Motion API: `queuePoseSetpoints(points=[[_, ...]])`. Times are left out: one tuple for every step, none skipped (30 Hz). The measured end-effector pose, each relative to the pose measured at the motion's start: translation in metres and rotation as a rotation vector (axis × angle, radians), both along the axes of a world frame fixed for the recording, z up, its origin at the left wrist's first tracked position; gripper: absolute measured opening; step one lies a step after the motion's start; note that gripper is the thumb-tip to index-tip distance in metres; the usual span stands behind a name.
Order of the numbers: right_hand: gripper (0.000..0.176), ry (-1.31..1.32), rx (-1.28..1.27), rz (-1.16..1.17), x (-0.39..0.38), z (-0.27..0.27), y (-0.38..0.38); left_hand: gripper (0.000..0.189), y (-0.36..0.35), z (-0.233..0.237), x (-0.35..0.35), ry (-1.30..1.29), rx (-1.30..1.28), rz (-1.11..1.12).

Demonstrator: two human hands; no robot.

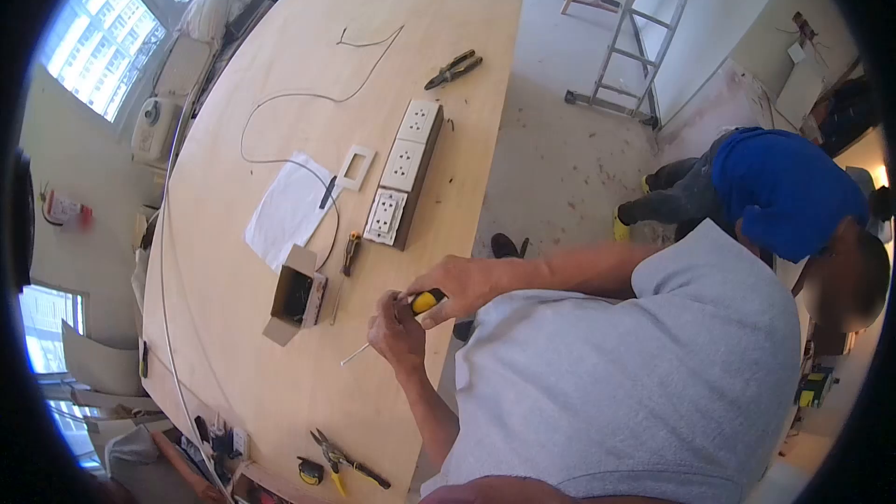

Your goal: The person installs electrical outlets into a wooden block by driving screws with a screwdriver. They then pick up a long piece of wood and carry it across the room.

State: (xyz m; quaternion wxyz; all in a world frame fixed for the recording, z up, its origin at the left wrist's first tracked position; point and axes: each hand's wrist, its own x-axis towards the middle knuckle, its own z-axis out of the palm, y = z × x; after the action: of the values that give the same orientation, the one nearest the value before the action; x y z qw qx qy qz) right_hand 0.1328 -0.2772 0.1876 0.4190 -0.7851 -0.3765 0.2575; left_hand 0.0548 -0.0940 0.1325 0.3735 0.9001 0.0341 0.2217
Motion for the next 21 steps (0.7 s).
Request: queuePoseSetpoints(points=[[0.049,0.055,0.055,-0.054,-0.002,-0.003,-0.006,0.003,-0.006,0.003,0.003,0.053,0.040,-0.084],[0.047,0.116,0.032,-0.099,0.000,-0.005,-0.014,0.005,-0.010,0.002,0.008,0.016,0.014,-0.081],[0.047,0.112,0.036,-0.094,0.009,-0.001,-0.025,0.005,-0.014,0.000,0.019,0.011,0.019,-0.076],[0.044,0.078,0.029,-0.148,0.016,0.001,-0.036,0.009,-0.017,-0.003,0.026,-0.075,-0.227,0.110],[0.041,0.059,0.025,-0.193,0.020,0.001,-0.047,0.013,-0.017,-0.004,0.026,-0.153,-0.463,0.308],[0.038,0.031,0.036,-0.253,0.027,-0.001,-0.061,0.015,-0.016,0.006,0.033,-0.251,-0.639,0.426],[0.035,0.003,0.047,-0.289,0.037,-0.003,-0.073,0.015,-0.012,0.003,0.042,-0.255,-0.618,0.491],[0.034,0.053,0.063,-0.356,0.043,0.002,-0.082,0.014,-0.005,-0.006,0.047,-0.301,-0.987,0.530],[0.033,0.107,0.070,-0.411,0.050,0.012,-0.088,0.014,0.001,-0.014,0.047,-0.383,-1.352,0.560],[0.033,0.127,0.065,-0.316,0.060,0.021,-0.094,0.015,0.000,-0.023,0.051,-0.389,-1.555,0.481],[0.033,0.120,0.108,-0.334,0.067,0.029,-0.101,0.017,-0.003,-0.027,0.054,-0.396,-1.753,0.374],[0.032,0.119,0.154,-0.369,0.073,0.033,-0.106,0.019,-0.011,-0.021,0.058,-0.421,-1.875,0.305],[0.032,0.137,0.154,-0.318,0.082,0.036,-0.108,0.022,-0.024,-0.012,0.066,-0.441,-1.993,0.209],[0.032,0.072,0.169,-0.263,0.089,0.038,-0.112,0.023,-0.036,-0.003,0.072,-0.453,-2.058,0.196],[0.033,-0.001,0.187,-0.220,0.095,0.038,-0.116,0.023,-0.045,0.000,0.076,-0.475,-2.045,0.212],[0.033,0.003,0.196,-0.201,0.103,0.034,-0.121,0.023,-0.052,0.002,0.083,-0.506,-2.113,0.197],[0.033,-0.037,0.234,-0.174,0.109,0.027,-0.126,0.023,-0.059,0.005,0.089,-0.535,-2.180,0.176],[0.034,-0.076,0.271,-0.148,0.115,0.022,-0.130,0.024,-0.064,0.011,0.094,-0.557,-2.224,0.252],[0.034,-0.072,0.277,-0.134,0.122,0.022,-0.135,0.024,-0.069,0.009,0.098,-0.572,-2.215,0.259],[0.035,-0.060,0.257,-0.135,0.125,0.022,-0.140,0.025,-0.073,0.005,0.100,-0.575,-2.222,0.224],[0.035,-0.053,0.240,-0.135,0.130,0.021,-0.143,0.025,-0.075,0.006,0.104,-0.579,-2.228,0.183]])
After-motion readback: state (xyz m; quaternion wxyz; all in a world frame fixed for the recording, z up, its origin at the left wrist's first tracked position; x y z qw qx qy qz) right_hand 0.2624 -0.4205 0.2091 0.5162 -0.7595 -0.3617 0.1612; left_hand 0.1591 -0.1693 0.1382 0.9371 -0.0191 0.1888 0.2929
